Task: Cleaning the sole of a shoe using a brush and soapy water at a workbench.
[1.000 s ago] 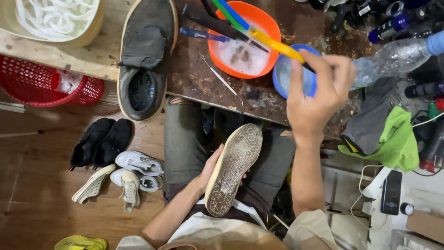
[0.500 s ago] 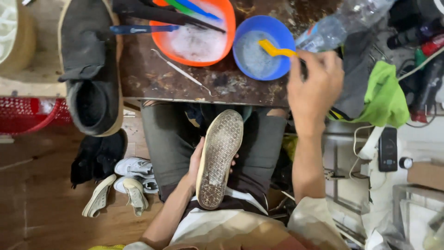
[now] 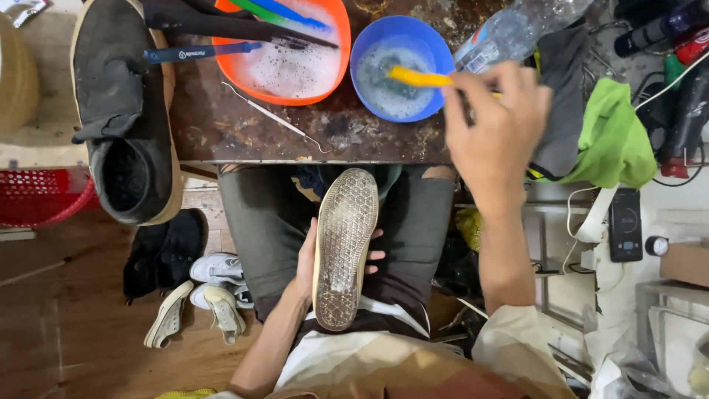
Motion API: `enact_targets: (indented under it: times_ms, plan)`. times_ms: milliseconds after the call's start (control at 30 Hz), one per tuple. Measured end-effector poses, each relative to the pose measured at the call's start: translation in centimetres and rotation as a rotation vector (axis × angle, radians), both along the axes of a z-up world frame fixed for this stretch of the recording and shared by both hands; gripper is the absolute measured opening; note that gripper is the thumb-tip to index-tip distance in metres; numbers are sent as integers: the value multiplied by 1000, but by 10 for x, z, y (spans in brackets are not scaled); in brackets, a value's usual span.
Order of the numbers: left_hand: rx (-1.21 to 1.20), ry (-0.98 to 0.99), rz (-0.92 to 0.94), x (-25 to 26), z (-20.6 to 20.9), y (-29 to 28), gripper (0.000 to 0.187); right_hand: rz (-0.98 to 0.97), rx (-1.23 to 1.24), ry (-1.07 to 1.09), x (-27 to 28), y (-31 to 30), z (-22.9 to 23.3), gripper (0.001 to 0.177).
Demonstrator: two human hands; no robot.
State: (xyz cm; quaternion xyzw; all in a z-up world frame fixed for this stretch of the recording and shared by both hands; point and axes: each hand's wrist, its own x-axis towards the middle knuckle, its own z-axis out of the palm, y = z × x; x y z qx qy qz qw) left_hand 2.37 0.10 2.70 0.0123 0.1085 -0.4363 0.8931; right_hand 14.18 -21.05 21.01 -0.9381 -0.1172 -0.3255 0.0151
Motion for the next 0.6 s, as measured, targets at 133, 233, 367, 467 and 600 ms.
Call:
enact_targets:
  times_ms: [133, 233, 367, 467, 600]
  plan:
    - [-80, 39, -3, 0, -3, 0, 90, 67, 215, -252, -17, 16, 23, 9]
    - [-64, 67, -17, 0, 1, 2, 89, 32, 138, -177, -2, -8, -13, 16]
    - [-125, 86, -18, 0, 1, 1, 89, 52, 283, -50, -11, -11, -15, 24]
    - [-182, 146, -48, 2, -3, 1, 96, 66, 433, 1, -37, -8, -10, 15]
    - [-216, 208, -83, -3, -7, 9, 93, 247, 551, 300, -83, -9, -32, 28]
